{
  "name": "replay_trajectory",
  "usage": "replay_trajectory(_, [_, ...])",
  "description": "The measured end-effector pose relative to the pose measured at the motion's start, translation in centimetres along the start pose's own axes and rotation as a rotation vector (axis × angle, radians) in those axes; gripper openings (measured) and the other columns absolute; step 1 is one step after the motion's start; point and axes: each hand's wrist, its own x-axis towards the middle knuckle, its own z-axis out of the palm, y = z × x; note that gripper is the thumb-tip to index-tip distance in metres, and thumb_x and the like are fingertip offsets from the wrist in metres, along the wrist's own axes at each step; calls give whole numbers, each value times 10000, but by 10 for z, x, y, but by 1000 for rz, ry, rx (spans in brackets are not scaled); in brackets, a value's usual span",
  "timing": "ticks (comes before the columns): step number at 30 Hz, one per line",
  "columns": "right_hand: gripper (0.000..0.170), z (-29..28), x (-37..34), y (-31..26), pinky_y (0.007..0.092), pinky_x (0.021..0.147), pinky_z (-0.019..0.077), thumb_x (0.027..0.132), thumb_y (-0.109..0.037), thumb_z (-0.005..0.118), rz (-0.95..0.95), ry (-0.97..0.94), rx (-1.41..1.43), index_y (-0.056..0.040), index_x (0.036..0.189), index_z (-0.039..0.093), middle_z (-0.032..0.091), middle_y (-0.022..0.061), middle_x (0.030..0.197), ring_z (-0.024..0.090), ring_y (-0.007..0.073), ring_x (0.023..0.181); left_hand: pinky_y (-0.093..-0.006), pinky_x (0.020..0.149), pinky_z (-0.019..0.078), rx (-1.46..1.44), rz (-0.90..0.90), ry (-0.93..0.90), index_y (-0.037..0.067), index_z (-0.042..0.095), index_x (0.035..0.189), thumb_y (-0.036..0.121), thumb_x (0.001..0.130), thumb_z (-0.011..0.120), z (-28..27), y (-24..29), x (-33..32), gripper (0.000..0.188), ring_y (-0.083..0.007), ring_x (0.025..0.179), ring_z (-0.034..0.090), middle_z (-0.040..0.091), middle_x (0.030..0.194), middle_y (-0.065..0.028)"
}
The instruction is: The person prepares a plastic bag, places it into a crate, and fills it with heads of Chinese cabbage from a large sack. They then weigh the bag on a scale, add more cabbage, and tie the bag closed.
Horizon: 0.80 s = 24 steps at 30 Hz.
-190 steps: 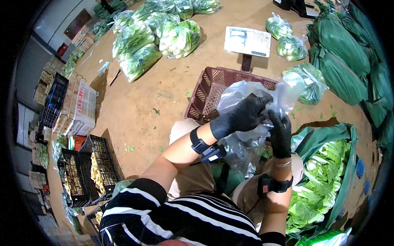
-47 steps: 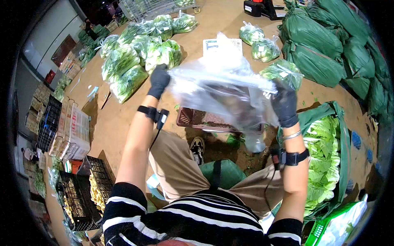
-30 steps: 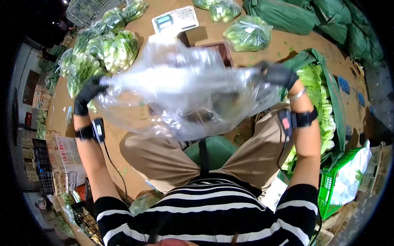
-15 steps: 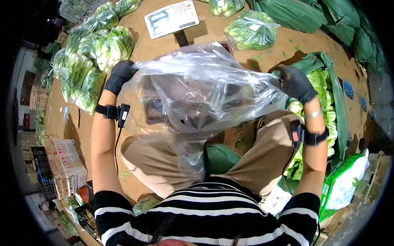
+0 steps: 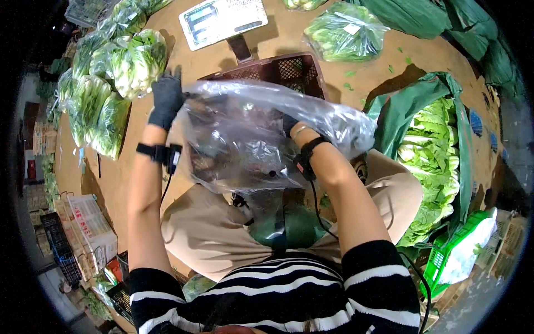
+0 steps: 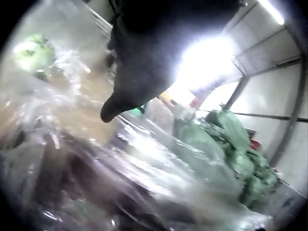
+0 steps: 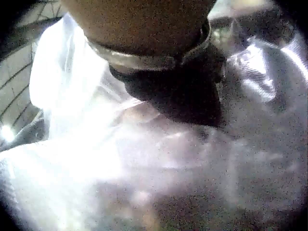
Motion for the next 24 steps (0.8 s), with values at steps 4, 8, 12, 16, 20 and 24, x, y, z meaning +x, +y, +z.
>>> replay_trajectory(4, [286, 2, 3, 15, 363, 748, 431, 702, -164, 464, -97, 22, 256, -50, 936, 583, 556, 182, 942, 550, 292, 841, -372, 827, 355, -897, 7, -902, 61, 508, 993, 262, 694, 566, 2, 84, -23, 365, -320, 968, 472, 519, 1003, -171])
replay_trajectory(8, [317, 7, 2, 25, 367, 783, 418, 688, -168, 477, -197, 75, 457, -49, 965, 575, 540, 190, 1000, 534, 295, 887, -368, 961, 241, -573, 98, -1052, 60, 474, 1102, 223, 751, 486, 133, 98, -130, 388, -307, 1095, 383, 448, 1164, -123])
replay_trajectory(12, [322, 12, 12, 38, 362, 804, 402, 711, -181, 458, -117, -14, 387, -55, 989, 561, 520, 181, 1033, 512, 287, 923, -408, 1016, 82, 252, -77, -1142, 73, 396, 1197, 142, 848, 266, 197, 103, -205, 379, -221, 1230, 206, 274, 1317, -108])
replay_trajectory(16, [328, 19, 19, 45, 357, 825, 385, 734, -194, 439, -67, -46, 343, -61, 1013, 547, 501, 171, 1066, 490, 280, 959, -373, 976, 199, 119, 34, -1159, 49, 391, 1197, 156, 826, 292, 164, 103, -189, 399, -250, 1180, 308, 341, 1269, -143])
replay_trajectory(20, [334, 22, 20, 49, 352, 845, 369, 756, -207, 420, -23, -46, 328, -66, 1037, 533, 481, 162, 1099, 467, 272, 995, -366, 811, 400, -338, -141, -1039, 40, 483, 1053, 103, 780, 362, 119, 114, -115, 305, -294, 976, 502, 532, 1018, -183])
replay_trajectory(24, [340, 18, 21, 58, 347, 866, 352, 779, -220, 401, 22, -51, 307, -72, 1061, 519, 462, 153, 1132, 445, 264, 1031, -401, 714, 443, -703, -208, -1059, 51, 552, 871, 130, 679, 515, 137, 137, -165, 211, -305, 856, 549, 572, 850, -168])
